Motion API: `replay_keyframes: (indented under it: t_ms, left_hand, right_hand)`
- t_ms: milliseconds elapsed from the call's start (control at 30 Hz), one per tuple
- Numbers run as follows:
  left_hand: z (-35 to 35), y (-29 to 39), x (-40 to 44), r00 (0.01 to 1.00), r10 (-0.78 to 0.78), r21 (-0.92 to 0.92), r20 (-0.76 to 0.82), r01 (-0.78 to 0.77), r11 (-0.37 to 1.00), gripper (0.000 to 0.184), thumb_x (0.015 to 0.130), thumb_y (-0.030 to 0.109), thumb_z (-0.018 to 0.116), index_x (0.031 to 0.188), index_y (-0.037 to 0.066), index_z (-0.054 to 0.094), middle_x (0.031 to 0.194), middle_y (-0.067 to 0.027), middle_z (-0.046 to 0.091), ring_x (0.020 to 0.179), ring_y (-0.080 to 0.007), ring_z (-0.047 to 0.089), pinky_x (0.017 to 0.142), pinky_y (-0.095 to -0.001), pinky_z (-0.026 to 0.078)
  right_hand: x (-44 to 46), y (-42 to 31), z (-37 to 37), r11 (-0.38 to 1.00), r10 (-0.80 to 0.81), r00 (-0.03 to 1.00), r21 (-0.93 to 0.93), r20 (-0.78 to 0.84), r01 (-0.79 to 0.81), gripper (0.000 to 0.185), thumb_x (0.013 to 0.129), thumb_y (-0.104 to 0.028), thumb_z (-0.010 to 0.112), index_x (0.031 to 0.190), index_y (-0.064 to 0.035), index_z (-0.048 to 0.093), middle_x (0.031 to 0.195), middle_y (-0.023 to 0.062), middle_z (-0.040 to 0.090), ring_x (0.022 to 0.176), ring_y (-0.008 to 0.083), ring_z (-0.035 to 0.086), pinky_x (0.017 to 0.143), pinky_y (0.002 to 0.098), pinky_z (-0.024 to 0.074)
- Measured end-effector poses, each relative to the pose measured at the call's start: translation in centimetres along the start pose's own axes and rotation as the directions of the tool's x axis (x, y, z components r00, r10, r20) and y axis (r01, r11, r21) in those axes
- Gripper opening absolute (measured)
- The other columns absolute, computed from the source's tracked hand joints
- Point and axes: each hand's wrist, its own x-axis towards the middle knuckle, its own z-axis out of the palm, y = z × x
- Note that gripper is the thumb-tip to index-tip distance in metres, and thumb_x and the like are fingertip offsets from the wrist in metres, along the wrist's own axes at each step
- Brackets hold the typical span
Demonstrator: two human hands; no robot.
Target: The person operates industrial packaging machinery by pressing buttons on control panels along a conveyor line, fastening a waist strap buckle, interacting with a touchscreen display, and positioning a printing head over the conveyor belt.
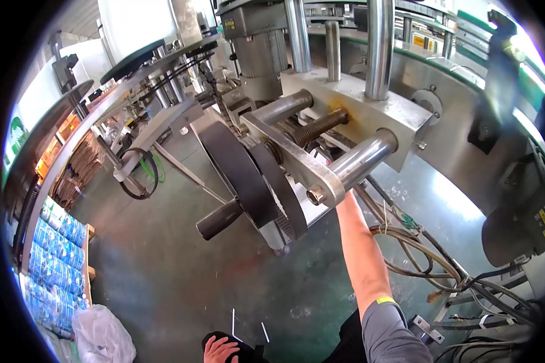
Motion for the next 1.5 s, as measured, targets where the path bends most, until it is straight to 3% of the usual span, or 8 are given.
replay_keyframes:
  t_ms: [633, 800, 900, 1100, 1167, 1233, 1400, 1500]
  left_hand:
    - [-2.2, 1.3, -1.2, 0.996, -0.008, -0.052, -0.087, 0.004, 0.999, 0.022, 0.083, 0.007, 0.067, 0.104, 0.006, 0.071, 0.114, -0.0154, 0.071, 0.117, -0.0406, 0.062, 0.111, -0.0589, 0.039]
    - [-5.1, 3.1, -0.2, 0.998, -0.062, -0.076, 0.024, 0.063, 0.995, 0.01, 0.082, 0.013, 0.07, 0.09, 0.012, 0.075, 0.102, -0.0003, 0.076, 0.113, -0.0235, 0.066, 0.108, -0.0473, 0.043]
    - [-7.4, 4.6, -0.9, 0.972, -0.136, -0.076, 0.194, 0.153, 0.985, 0.018, 0.084, 0.021, 0.07, 0.099, 0.012, 0.074, 0.111, -0.0036, 0.073, 0.119, -0.0231, 0.062, 0.113, -0.0447, 0.038]
    - [-10.6, 11.0, -3.7, 0.786, -0.329, 0.223, 0.523, 0.246, 0.943, 0.03, 0.093, 0.04, 0.06, 0.105, 0.016, 0.075, 0.12, -0.0068, 0.071, 0.128, -0.0238, 0.057, 0.116, -0.0481, 0.032]
    - [-13.3, 16.9, -1.9, 0.685, -0.37, 0.101, 0.628, 0.399, 0.911, 0.035, 0.095, 0.043, 0.059, 0.106, 0.014, 0.075, 0.104, -0.0146, 0.074, 0.104, -0.0316, 0.07, 0.098, -0.0472, 0.051]
    - [-15.5, 23.0, -0.9, 0.733, -0.353, -0.24, 0.581, 0.569, 0.787, 0.033, 0.097, 0.036, 0.062, 0.1, 0.005, 0.073, 0.096, -0.0203, 0.073, 0.09, -0.0389, 0.071, 0.08, -0.0445, 0.055]
    - [-24.9, 34.0, 1.1, 0.756, -0.04, -0.561, 0.653, 0.518, 0.645, 0.03, 0.102, 0.026, 0.062, 0.104, -0.002, 0.071, 0.09, -0.0085, 0.075, 0.081, -0.0136, 0.069, 0.077, -0.0299, 0.055]
    - [-22.7, 35.9, 1.1, 0.503, -0.033, -0.422, 0.864, 0.757, 0.498, 0.031, 0.106, 0.026, 0.057, 0.111, -0.001, 0.071, 0.1, -0.0101, 0.075, 0.085, -0.0151, 0.07, 0.079, -0.0295, 0.056]
  right_hand:
    - [-5.7, -0.2, -1.4, 0.96, -0.087, 0.996, -0.265, 0.008, 0.086, 0.052, 0.107, -0.041, 0.047, 0.149, -0.0101, 0.044, 0.142, 0.0205, 0.054, 0.13, 0.0399, 0.054, 0.109, 0.0474, 0.0467]
    - [-18.6, 5.1, -16.3, 0.48, -0.137, 0.945, -0.815, 0.296, 0.325, 0.059, 0.106, -0.046, 0.042, 0.143, -0.0006, 0.046, 0.142, 0.0306, 0.053, 0.13, 0.0476, 0.051, 0.107, 0.0501, 0.044]
    - [-36.0, -3.7, -22.1, 0.176, 0.28, 0.96, -0.982, -0.012, -0.063, 0.051, 0.103, -0.048, 0.043, 0.128, -0.0039, 0.053, 0.126, 0.0292, 0.062, 0.122, 0.0505, 0.055, 0.102, 0.0525, 0.0445]
    - [-56.2, -25.3, -24.2, 0.109, 0.594, 0.764, -0.966, 0.252, 0.233, 0.043, 0.1, -0.04, 0.045, 0.096, -0.0022, 0.065, 0.1, 0.0268, 0.066, 0.097, 0.0452, 0.064, 0.086, 0.0522, 0.0488]
    - [-57.0, -33.7, -20.2, 0.129, 0.727, 0.623, -0.948, 0.291, 0.292, 0.042, 0.1, -0.034, 0.043, 0.082, -0.0026, 0.063, 0.091, 0.0263, 0.063, 0.09, 0.0451, 0.063, 0.076, 0.0533, 0.0485]
    - [-58.8, -37.8, -21.4, 0.211, 0.558, 0.771, -0.951, 0.307, 0.226, 0.036, 0.1, -0.032, 0.046, 0.083, -0.0025, 0.059, 0.088, 0.0248, 0.061, 0.086, 0.0449, 0.062, 0.074, 0.0529, 0.0487]
    - [-65.8, -54.9, -18.2, 0.209, 0.175, 0.957, -0.941, -0.233, -0.267, 0.034, 0.096, -0.033, 0.061, 0.116, -0.0068, 0.07, 0.113, 0.0134, 0.074, 0.109, 0.0315, 0.07, 0.094, 0.041, 0.0542]
    - [-72.8, -59.0, -25.0, 0.063, -0.056, 0.95, -0.951, -0.307, -0.303, 0.034, 0.095, -0.031, 0.063, 0.118, -0.0067, 0.069, 0.105, 0.0159, 0.075, 0.1, 0.0342, 0.072, 0.089, 0.0434, 0.0561]
